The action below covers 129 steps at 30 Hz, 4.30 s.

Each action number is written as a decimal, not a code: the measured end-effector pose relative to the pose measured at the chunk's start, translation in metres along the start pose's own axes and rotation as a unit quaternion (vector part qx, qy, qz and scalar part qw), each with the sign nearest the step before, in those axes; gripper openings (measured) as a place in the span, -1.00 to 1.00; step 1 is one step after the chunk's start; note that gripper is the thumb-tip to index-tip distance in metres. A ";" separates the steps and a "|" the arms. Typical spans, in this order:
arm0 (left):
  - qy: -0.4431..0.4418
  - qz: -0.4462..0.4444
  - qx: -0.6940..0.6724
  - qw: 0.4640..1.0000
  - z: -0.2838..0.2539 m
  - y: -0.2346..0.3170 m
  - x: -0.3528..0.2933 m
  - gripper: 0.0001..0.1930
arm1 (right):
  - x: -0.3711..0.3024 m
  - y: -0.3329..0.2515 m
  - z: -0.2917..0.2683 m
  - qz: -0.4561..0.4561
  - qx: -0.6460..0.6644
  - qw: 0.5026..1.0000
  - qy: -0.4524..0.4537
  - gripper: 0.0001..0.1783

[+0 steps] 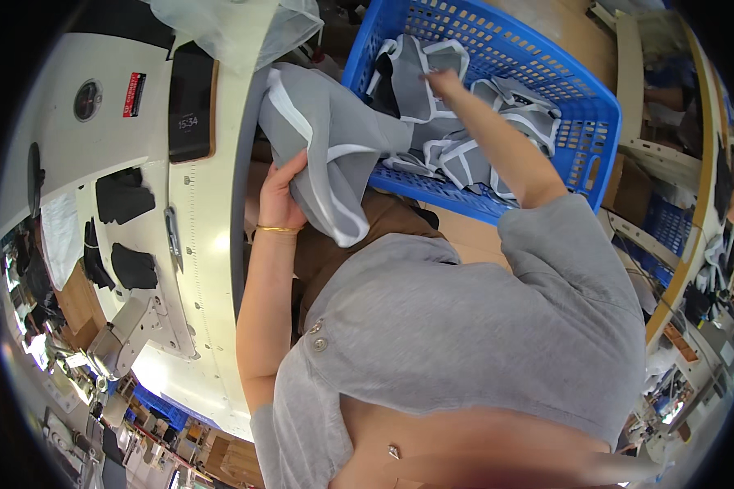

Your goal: The recorder uses an industrial sewing machine to stitch together components of a shoe upper.

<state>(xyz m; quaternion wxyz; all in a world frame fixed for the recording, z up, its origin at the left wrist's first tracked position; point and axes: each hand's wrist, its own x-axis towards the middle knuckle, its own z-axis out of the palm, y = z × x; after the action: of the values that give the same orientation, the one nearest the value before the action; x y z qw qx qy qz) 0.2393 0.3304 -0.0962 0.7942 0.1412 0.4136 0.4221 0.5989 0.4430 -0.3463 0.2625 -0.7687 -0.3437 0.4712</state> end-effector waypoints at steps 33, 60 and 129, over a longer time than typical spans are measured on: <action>-0.205 0.527 0.747 0.348 0.065 -0.058 -0.004 -0.66 | -0.243 -0.123 -0.071 -0.124 0.151 0.915 -0.352 -0.60; 0.224 0.050 0.184 0.956 0.012 -0.056 0.028 -0.38 | -0.014 0.066 0.066 0.173 0.053 0.981 -0.074 -0.40; 0.236 0.117 0.092 0.960 -0.025 -0.055 0.004 -0.49 | -0.029 0.058 -0.032 -0.094 0.076 0.992 -0.022 -0.53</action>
<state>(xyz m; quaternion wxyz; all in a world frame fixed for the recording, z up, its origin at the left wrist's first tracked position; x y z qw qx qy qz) 0.2515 0.2972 -0.1446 0.6028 0.1579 0.6068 0.4934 0.6346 0.3814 -0.3592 0.3552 -0.7003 -0.3833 0.4863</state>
